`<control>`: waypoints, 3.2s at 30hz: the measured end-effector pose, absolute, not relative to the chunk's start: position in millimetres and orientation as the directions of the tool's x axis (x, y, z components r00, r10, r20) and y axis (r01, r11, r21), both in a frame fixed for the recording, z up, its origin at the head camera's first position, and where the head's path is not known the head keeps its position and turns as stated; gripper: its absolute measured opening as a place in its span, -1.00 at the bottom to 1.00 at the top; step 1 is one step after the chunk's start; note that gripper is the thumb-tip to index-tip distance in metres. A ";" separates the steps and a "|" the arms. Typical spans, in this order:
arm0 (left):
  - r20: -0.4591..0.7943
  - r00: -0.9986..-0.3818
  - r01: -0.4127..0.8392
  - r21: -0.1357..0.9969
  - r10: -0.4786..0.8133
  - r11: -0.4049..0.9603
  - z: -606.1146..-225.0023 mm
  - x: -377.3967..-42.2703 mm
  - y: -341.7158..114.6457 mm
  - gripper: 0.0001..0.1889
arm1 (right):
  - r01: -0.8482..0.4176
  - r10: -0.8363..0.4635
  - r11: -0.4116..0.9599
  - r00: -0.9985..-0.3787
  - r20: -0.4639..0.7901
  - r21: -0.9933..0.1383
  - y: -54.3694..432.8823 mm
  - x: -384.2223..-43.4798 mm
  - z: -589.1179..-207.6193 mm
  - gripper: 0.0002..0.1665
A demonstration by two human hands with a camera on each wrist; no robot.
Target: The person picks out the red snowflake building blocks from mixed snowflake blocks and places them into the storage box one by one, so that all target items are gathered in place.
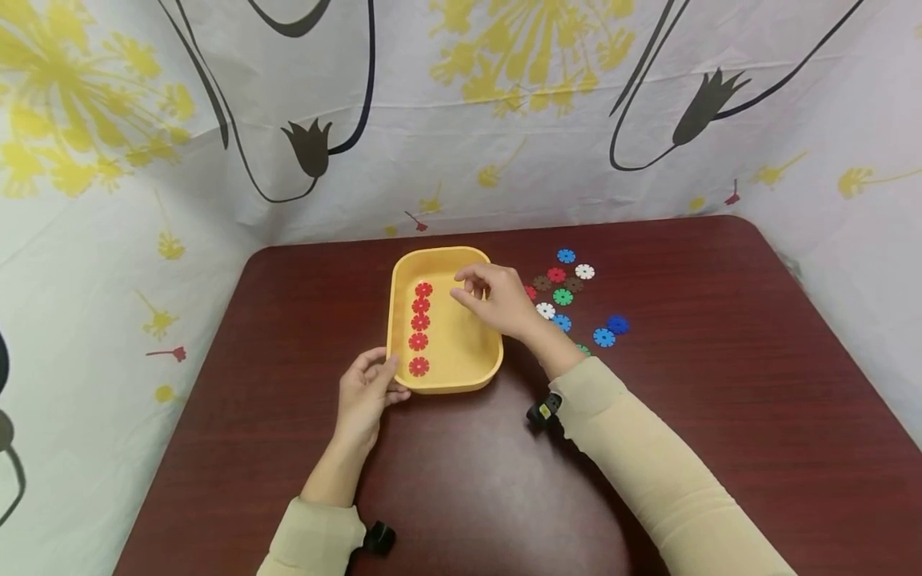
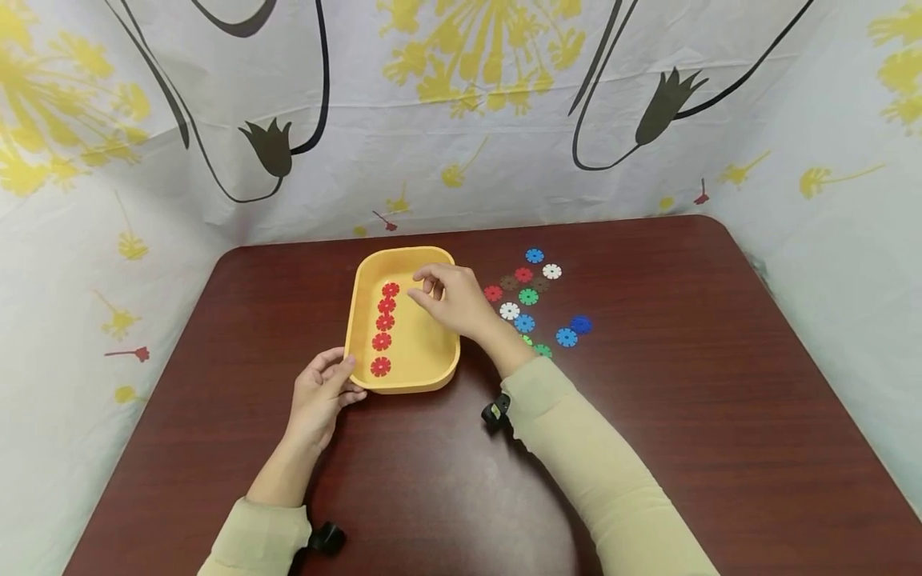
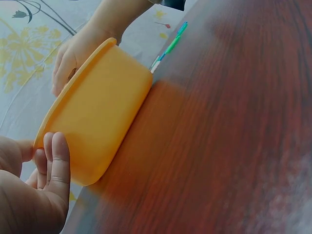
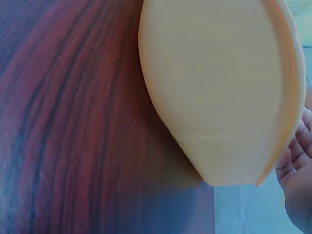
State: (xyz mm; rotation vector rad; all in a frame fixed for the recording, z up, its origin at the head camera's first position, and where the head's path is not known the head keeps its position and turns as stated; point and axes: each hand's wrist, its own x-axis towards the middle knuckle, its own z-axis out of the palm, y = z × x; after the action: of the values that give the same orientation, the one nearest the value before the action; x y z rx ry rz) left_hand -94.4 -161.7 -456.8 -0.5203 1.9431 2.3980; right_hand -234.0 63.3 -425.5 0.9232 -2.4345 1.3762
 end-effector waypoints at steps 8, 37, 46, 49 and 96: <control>-0.262 -0.945 -0.216 0.949 -0.196 -0.228 -455.1 -93.5 -162.0 -0.64 | -0.536 -0.372 0.378 -0.834 0.407 -0.754 76.5 -237.4 -426.3 -0.77; -0.250 -0.950 -0.209 0.955 -0.188 -0.212 -456.6 -96.6 -165.6 -0.65 | -0.194 -0.201 0.496 -0.974 0.105 -0.847 143.0 -257.5 -445.6 -0.63; -0.259 -0.949 -0.217 0.950 -0.182 -0.224 -458.1 -98.4 -167.1 -0.65 | -0.234 -0.287 0.615 -0.956 0.064 -0.753 151.8 -262.4 -459.4 -0.60; -0.260 -0.949 -0.218 0.950 -0.180 -0.222 -458.3 -99.1 -167.6 -0.64 | -0.255 -0.309 0.629 -0.949 0.064 -0.734 153.9 -264.9 -462.6 -0.62; -0.257 -0.949 -0.224 0.957 -0.180 -0.185 -460.1 -100.5 -170.0 -0.66 | -0.294 -0.399 0.776 -0.914 -0.074 -0.558 155.3 -277.5 -458.2 -0.63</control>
State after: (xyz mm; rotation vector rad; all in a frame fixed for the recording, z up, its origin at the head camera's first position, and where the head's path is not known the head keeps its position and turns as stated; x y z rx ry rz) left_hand -100.5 -170.0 -460.1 -0.4933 1.9864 2.3446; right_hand -277.5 155.3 -458.2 0.6173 -3.1367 0.9329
